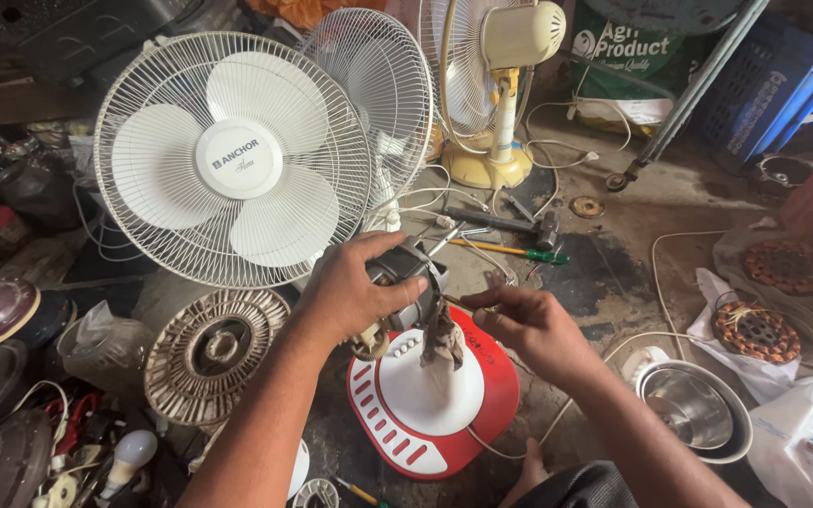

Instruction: The person sits on the floor of a cluttered repair shop and repairs a pedestal fan motor. They use a screwdriver to loosen parts on the fan head, detach the motor housing, handle the motor and copper coil components, and work on the disassembled parts by hand.

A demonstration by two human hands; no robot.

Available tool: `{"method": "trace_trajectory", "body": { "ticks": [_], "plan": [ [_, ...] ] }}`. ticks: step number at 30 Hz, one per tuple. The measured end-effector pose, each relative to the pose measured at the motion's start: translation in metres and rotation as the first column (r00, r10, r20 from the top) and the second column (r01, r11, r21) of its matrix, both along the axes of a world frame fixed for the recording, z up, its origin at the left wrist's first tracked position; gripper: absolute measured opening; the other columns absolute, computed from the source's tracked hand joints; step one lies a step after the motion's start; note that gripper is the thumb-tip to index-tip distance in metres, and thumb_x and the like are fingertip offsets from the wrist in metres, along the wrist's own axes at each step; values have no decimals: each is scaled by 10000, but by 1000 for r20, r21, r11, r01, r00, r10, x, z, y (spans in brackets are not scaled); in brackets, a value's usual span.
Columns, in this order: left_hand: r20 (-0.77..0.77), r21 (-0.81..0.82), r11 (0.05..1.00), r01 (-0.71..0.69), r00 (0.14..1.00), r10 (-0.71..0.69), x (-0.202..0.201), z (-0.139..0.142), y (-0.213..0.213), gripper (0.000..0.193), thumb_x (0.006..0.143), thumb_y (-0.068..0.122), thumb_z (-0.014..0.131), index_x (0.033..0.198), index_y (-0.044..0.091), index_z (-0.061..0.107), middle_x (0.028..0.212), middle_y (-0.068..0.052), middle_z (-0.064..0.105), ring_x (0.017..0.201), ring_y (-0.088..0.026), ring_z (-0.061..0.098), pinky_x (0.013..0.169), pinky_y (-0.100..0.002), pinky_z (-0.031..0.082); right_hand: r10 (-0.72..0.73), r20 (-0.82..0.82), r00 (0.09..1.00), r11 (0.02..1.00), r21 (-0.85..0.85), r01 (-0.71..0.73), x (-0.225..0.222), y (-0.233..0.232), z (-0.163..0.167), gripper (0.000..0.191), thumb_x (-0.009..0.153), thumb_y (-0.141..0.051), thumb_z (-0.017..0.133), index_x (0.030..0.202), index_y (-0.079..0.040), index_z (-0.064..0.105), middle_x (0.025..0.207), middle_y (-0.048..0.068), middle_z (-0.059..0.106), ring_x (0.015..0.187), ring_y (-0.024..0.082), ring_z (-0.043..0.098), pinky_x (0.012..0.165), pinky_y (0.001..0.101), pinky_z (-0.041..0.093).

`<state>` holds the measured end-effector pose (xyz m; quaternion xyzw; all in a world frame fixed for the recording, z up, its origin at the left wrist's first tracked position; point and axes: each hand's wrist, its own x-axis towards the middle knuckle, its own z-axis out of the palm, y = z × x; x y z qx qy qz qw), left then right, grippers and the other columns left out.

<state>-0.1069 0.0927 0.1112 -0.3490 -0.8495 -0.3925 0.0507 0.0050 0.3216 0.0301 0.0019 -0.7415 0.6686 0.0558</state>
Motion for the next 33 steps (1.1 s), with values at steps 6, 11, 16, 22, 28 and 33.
{"method": "trace_trajectory", "body": {
  "ticks": [6, 11, 16, 22, 28, 33],
  "plan": [
    [-4, -8, 1000, 2, 1000, -2, 0, 3, 2, 746, 697, 396, 848, 1296, -8, 662, 1285, -208, 698, 1163, -278, 709, 1000, -349, 533, -345, -39, 938, 923, 168, 347, 38, -14, -51, 310, 940, -135, 667, 1235, -60, 726, 809, 70, 707, 758, 93, 585, 680, 277, 504],
    [-43, -58, 977, -206, 978, 204, 24, 9, 16, 823, 691, 492, 838, 1307, -7, 616, 1221, -240, 688, 1122, -342, 677, 971, -418, 520, -537, 139, 832, 828, -104, 551, 77, -39, -121, 386, 908, -166, 684, 1276, -51, 676, 897, 96, 670, 832, 145, 582, 721, 314, 510],
    [-60, -263, 914, -309, 951, 304, 36, 23, 35, 674, 908, 617, 568, 1120, -10, 698, 1098, -315, 672, 1033, -455, 642, 921, -515, 507, -303, 210, 930, 948, -36, 317, 83, -106, -144, 541, 827, -202, 751, 1328, -44, 625, 1031, 139, 632, 953, 210, 564, 806, 350, 494],
    [-32, -335, 912, -236, 970, 239, 6, 24, 29, 651, 990, 492, 404, 801, -26, 749, 831, -312, 690, 885, -483, 689, 895, -551, 523, -197, 100, 975, 974, 130, 184, 73, -100, -96, 743, 730, -246, 831, 1391, -36, 564, 1192, 190, 587, 1098, 288, 542, 909, 394, 476],
    [-13, -168, 963, -213, 977, 214, -10, 5, 27, 579, 997, 410, 455, 805, -56, 740, 829, -338, 677, 893, -493, 682, 895, -550, 529, -217, -593, 776, 683, 475, 554, 90, -75, -13, 953, 633, -290, 911, 1453, -28, 503, 1352, 241, 542, 1243, 367, 519, 1011, 437, 458],
    [-55, -205, 971, -127, 991, 118, -7, 3, 10, 285, 775, 155, 695, 1032, 34, 725, 1045, -207, 722, 1011, -396, 697, 913, -487, 545, -46, -483, 874, 656, 645, 392, -9, -1, 86, 1136, 597, -438, 984, 1475, 24, 431, 1439, 271, 528, 1292, 374, 566, 1036, 457, 475]
  ]
}}
